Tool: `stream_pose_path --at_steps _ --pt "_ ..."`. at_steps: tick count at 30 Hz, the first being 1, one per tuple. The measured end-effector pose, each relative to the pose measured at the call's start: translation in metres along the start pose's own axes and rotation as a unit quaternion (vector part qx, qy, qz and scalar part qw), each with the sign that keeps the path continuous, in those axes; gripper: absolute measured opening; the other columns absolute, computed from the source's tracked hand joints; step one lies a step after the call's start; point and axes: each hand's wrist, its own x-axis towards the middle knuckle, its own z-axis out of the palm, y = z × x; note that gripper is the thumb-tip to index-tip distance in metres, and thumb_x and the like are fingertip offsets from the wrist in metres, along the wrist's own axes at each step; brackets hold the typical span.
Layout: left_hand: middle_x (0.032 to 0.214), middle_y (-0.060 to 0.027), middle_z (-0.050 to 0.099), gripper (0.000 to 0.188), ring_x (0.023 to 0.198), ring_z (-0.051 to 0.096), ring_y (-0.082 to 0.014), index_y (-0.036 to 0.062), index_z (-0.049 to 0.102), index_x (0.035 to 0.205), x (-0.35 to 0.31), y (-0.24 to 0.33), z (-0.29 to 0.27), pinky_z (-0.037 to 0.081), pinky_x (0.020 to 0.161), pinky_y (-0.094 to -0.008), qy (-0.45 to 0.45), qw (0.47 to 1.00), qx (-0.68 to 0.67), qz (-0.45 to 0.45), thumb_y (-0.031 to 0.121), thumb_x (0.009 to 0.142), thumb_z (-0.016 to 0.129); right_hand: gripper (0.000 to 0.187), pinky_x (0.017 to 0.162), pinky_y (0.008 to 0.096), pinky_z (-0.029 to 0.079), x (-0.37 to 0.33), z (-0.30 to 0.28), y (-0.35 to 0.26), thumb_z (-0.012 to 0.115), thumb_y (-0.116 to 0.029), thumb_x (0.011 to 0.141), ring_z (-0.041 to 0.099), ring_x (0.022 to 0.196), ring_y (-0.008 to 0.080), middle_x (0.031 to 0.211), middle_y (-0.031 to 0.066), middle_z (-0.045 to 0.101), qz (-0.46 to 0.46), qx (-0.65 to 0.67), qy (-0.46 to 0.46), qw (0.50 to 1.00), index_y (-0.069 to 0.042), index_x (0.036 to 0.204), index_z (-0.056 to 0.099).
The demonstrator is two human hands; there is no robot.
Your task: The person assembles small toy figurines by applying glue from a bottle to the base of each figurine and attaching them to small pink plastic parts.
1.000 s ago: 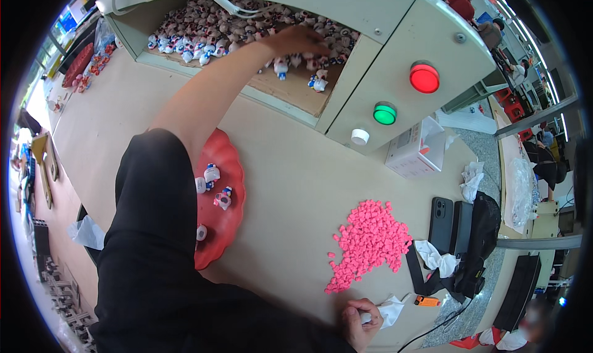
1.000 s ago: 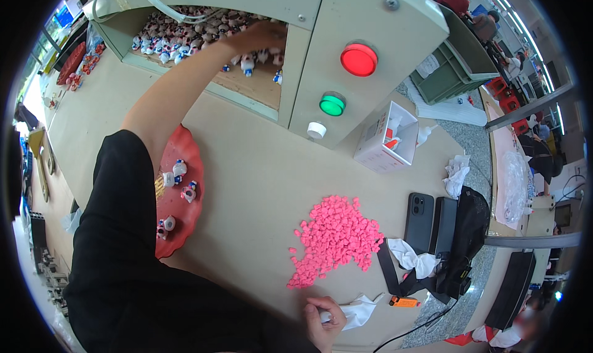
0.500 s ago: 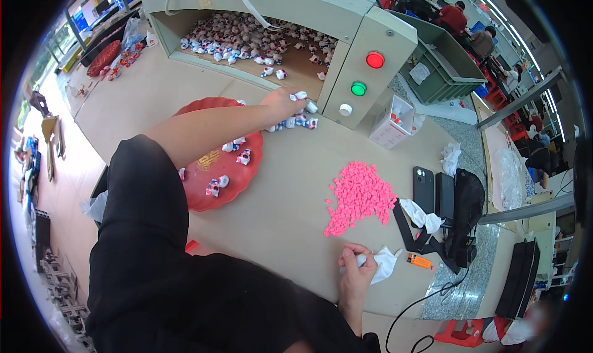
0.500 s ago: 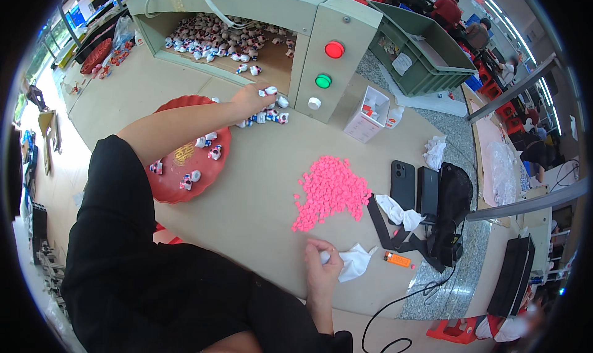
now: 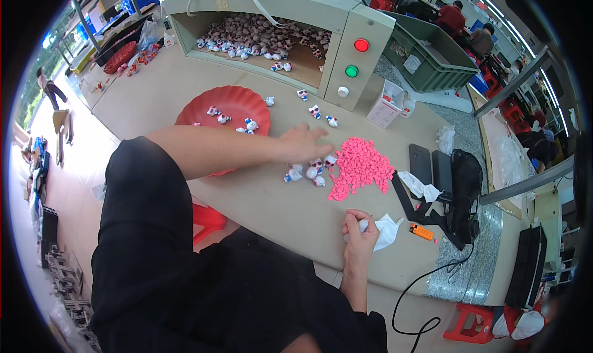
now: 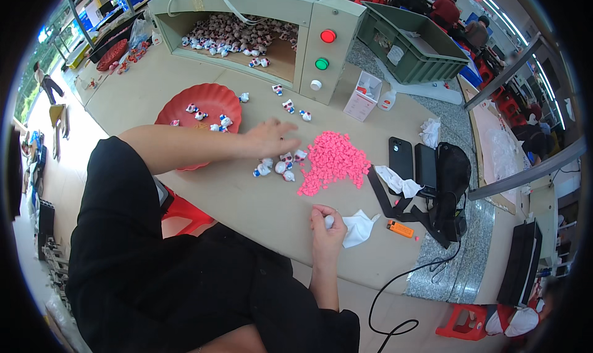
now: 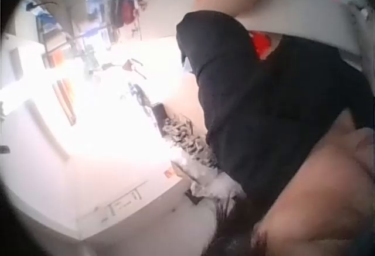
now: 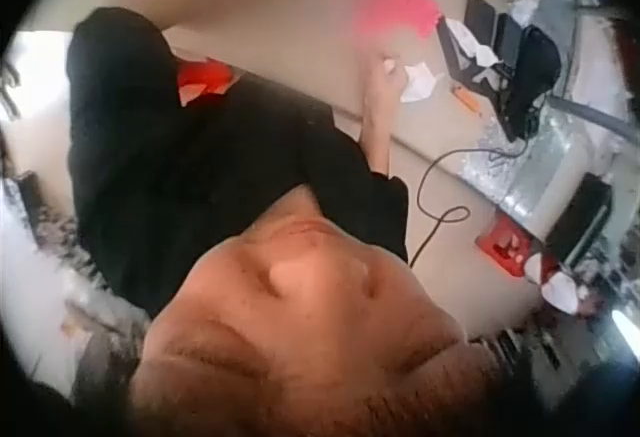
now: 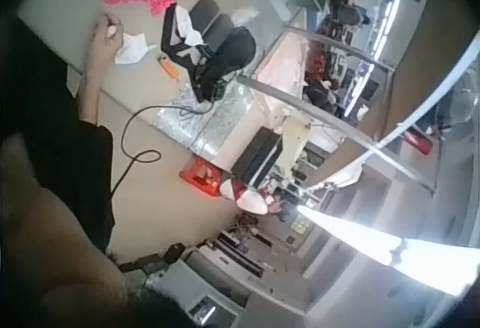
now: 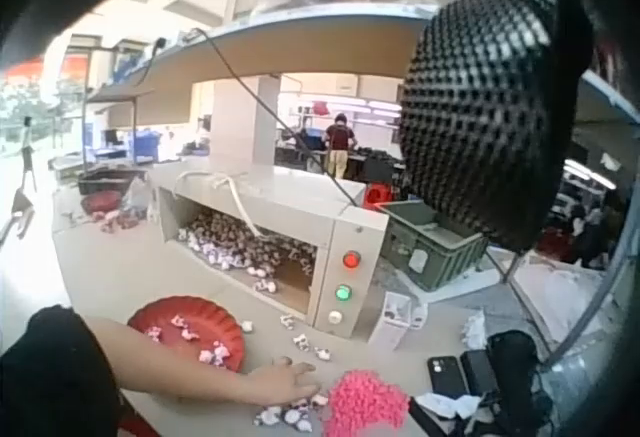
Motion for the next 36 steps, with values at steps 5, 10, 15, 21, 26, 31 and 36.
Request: stream_pose_path --at_steps 5,10,15,21,26,31,36 --pt "0.121 -0.0154 0.041 0.053 0.109 0.043 -0.0344 0.0052 0.039 0.123 0.063 -0.047 -0.058 0.041 0.084 -0.0469 0.027 0.949 0.283 -0.140 0.033 0.079 0.048 0.010 0.048 0.0169 0.034 0.000 -0.002 0.003 0.058 -0.003 0.076 0.045 0.052 0.0063 0.063 0.0023 0.052 -0.009 -0.012 -0.006 1.000 0.003 0.085 0.057" --pt "0.121 -0.0112 0.043 0.047 0.110 0.044 -0.0307 0.0117 0.040 0.124 0.104 -0.081 -0.042 0.043 0.083 -0.0450 0.052 0.932 0.210 -0.292 0.030 0.082 0.045 0.010 0.047 0.0154 0.033 0.000 -0.002 0.005 0.057 -0.007 0.078 0.044 0.053 0.0027 0.064 -0.0005 0.053 -0.017 -0.038 -0.007 0.999 0.001 0.085 0.059" --pt "0.119 -0.0158 0.044 0.043 0.104 0.049 -0.0318 0.0125 0.043 0.120 0.093 -0.029 -0.025 0.042 0.084 -0.0419 0.088 0.976 0.115 -0.165 0.036 0.085 0.035 0.009 0.047 0.0164 0.033 0.001 -0.002 0.005 0.057 -0.003 0.077 0.045 0.052 0.0050 0.064 0.0020 0.052 -0.004 -0.044 0.006 0.999 0.001 0.085 0.058" --pt "0.111 -0.0192 0.048 0.043 0.096 0.053 -0.0318 0.0115 0.045 0.115 0.055 0.003 0.003 0.044 0.080 -0.0405 0.009 0.991 0.121 -0.053 0.041 0.086 0.033 0.012 0.047 0.0157 0.033 0.001 0.000 0.005 0.057 -0.007 0.078 0.044 0.053 0.0034 0.064 -0.0002 0.052 -0.003 -0.057 0.002 0.998 0.001 0.087 0.058" --pt "0.103 -0.0137 0.051 0.037 0.093 0.054 -0.0272 0.0089 0.047 0.111 -0.009 0.017 -0.006 0.045 0.074 -0.0390 0.059 0.978 0.196 0.037 0.035 0.084 0.043 0.019 0.050 0.0172 0.035 0.005 0.001 0.009 0.055 -0.006 0.079 0.046 0.057 0.0059 0.072 0.0018 0.051 -0.034 -0.078 -0.015 0.996 0.000 0.097 0.053" --pt "0.091 -0.0146 0.052 0.032 0.087 0.051 -0.0294 0.0015 0.053 0.098 -0.094 0.006 0.015 0.044 0.073 -0.0380 0.181 0.972 0.039 0.145 0.027 0.079 0.055 0.026 0.061 0.0239 0.042 0.008 -0.006 0.019 0.051 -0.008 0.082 0.050 0.069 0.0128 0.086 0.0060 0.050 -0.037 0.078 -0.037 0.996 -0.001 0.106 0.045" --pt "0.088 -0.0133 0.052 0.027 0.082 0.053 -0.0294 0.0006 0.052 0.095 -0.123 -0.024 0.064 0.045 0.072 -0.0372 0.226 0.962 -0.004 0.156 0.019 0.076 0.058 0.033 0.060 0.0234 0.043 -0.002 0.008 0.000 0.054 -0.009 0.082 0.053 0.070 0.0130 0.089 0.0064 0.050 -0.042 -0.003 -0.090 0.995 0.000 0.112 0.044"
